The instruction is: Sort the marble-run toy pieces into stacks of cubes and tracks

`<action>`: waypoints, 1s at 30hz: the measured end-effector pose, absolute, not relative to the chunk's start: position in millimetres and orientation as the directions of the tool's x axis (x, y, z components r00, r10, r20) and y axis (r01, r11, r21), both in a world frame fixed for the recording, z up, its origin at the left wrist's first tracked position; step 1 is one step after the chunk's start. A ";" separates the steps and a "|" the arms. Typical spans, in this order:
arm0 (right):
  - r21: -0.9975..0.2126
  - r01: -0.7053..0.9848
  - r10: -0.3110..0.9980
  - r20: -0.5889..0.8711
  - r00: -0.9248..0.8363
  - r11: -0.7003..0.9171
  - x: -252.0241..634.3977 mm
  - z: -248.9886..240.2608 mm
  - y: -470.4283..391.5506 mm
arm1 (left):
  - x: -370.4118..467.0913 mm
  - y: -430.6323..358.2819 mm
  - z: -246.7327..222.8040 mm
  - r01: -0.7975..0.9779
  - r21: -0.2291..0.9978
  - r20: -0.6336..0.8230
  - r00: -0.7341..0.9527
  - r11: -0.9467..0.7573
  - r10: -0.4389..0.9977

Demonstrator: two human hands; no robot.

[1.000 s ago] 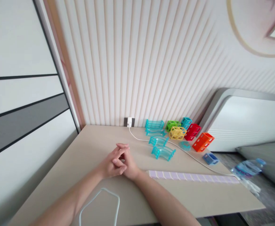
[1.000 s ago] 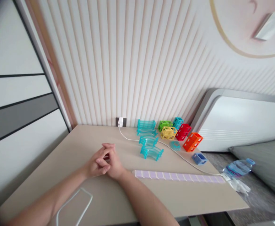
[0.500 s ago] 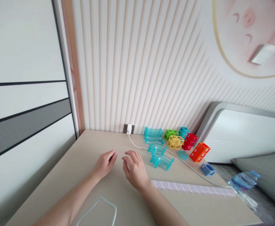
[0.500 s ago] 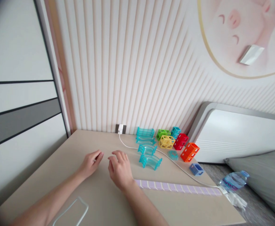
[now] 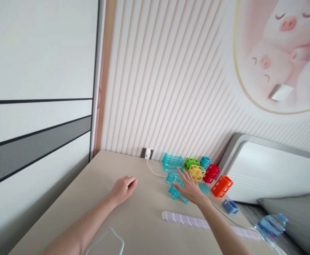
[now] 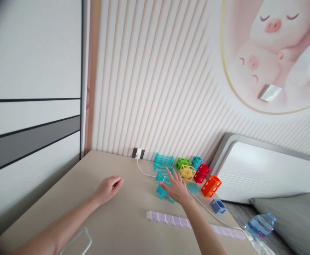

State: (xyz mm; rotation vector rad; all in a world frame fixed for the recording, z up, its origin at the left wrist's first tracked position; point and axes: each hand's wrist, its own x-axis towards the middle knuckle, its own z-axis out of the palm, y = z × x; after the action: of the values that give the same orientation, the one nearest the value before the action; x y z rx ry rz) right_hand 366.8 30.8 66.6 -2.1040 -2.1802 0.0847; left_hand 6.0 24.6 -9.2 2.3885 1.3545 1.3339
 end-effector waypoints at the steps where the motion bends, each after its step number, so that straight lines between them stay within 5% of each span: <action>1: -0.097 0.995 0.999 -0.009 -0.031 0.030 364.4 64.8 31.5 | 6.0 24.8 -9.4 0.657 0.449 0.644 0.231 -0.605 0.729; 6: -0.072 0.997 0.996 -0.077 -0.033 0.028 358.4 61.4 36.0 | 5.8 25.1 -8.2 0.674 0.426 0.643 0.244 -0.604 0.726; 30: -0.121 0.963 0.968 0.104 -0.229 0.241 284.9 35.7 12.5 | 6.2 22.5 -5.7 0.660 0.438 0.598 0.292 -0.610 0.746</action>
State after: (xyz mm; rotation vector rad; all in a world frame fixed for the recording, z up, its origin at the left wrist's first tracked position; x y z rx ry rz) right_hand 284.9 12.5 35.7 -1.8439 -2.3461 0.0461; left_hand 6.2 22.5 -5.7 2.4377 1.3324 1.2218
